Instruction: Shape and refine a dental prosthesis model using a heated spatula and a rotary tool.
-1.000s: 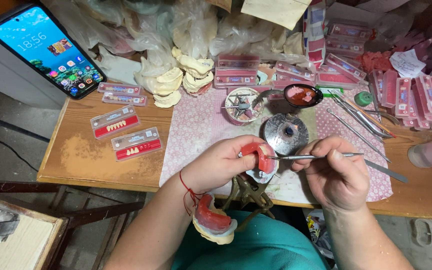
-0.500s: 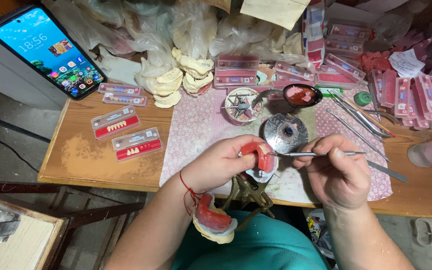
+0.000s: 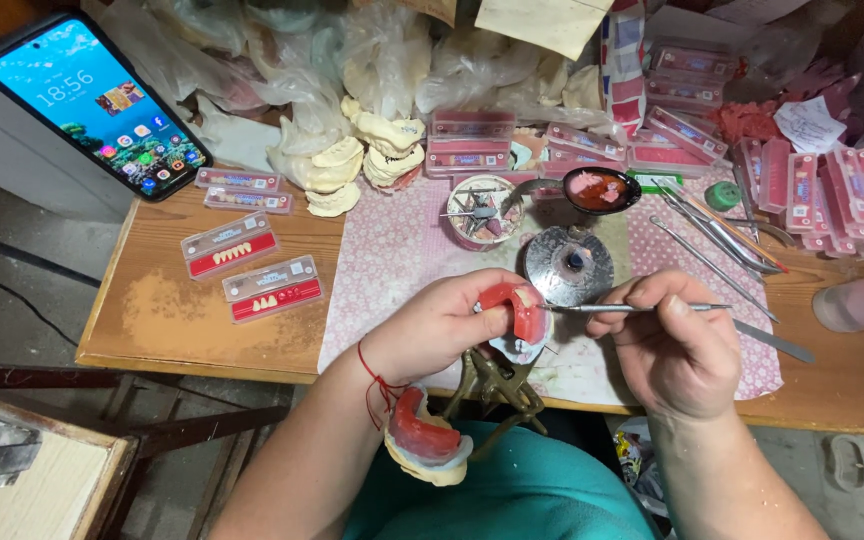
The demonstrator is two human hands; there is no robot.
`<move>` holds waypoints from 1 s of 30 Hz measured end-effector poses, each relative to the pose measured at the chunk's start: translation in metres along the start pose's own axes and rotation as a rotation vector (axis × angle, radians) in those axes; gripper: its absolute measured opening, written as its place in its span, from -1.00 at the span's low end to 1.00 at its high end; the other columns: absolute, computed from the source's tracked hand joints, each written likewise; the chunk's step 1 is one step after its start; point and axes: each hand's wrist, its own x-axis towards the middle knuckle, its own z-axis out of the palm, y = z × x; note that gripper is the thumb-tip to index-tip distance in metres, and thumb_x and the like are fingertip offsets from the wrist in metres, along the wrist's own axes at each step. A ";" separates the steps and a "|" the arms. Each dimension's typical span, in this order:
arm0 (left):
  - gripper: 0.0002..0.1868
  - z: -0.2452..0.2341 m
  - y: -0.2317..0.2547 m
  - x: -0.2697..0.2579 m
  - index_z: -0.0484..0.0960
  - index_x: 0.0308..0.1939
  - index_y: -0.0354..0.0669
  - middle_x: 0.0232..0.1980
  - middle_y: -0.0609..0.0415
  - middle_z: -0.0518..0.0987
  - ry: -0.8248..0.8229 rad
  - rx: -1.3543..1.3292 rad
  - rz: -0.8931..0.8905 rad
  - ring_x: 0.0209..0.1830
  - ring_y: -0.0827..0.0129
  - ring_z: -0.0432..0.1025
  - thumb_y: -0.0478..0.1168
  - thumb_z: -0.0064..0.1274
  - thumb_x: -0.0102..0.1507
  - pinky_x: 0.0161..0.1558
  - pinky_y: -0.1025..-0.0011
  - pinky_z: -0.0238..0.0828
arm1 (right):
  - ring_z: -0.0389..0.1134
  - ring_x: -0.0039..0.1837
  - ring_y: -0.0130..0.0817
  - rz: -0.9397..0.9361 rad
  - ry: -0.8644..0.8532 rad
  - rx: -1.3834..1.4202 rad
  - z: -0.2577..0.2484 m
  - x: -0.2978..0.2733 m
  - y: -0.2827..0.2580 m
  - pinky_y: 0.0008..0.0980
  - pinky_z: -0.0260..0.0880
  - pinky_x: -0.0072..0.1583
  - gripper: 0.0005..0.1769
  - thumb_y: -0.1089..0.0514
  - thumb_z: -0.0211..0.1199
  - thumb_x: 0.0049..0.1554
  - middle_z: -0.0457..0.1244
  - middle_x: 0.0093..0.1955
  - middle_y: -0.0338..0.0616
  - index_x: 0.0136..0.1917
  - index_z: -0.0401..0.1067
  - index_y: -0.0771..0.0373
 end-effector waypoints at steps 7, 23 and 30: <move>-0.85 0.003 0.015 0.000 0.54 -0.07 -0.15 -0.09 0.13 0.59 -0.032 0.035 0.035 -0.04 0.45 0.46 -0.27 -0.17 0.46 0.14 0.47 0.34 | 0.42 -0.18 0.16 0.002 0.017 0.007 -0.002 -0.001 0.001 -0.10 0.50 -0.02 -0.77 0.17 0.22 0.26 0.34 -0.20 0.36 -0.03 0.46 0.45; -0.84 0.009 0.028 0.003 0.56 -0.20 -0.11 -0.15 0.17 0.58 0.014 0.060 -0.015 -0.10 0.47 0.46 -0.32 -0.14 0.40 0.09 0.48 0.36 | 0.52 -0.04 -0.25 -0.120 0.375 -0.526 -0.011 0.033 -0.044 -0.36 0.68 0.06 -0.80 0.09 0.17 0.37 0.38 -0.11 0.04 0.10 0.44 0.27; -0.85 0.007 0.026 0.002 0.57 -0.16 -0.11 -0.13 0.18 0.59 0.024 0.088 -0.033 -0.08 0.48 0.46 -0.29 -0.13 0.41 0.10 0.49 0.36 | 0.51 -0.06 -0.28 -0.137 0.339 -0.578 -0.012 0.029 -0.040 -0.41 0.63 0.08 -0.81 0.09 0.18 0.35 0.38 -0.09 -0.01 0.08 0.44 0.27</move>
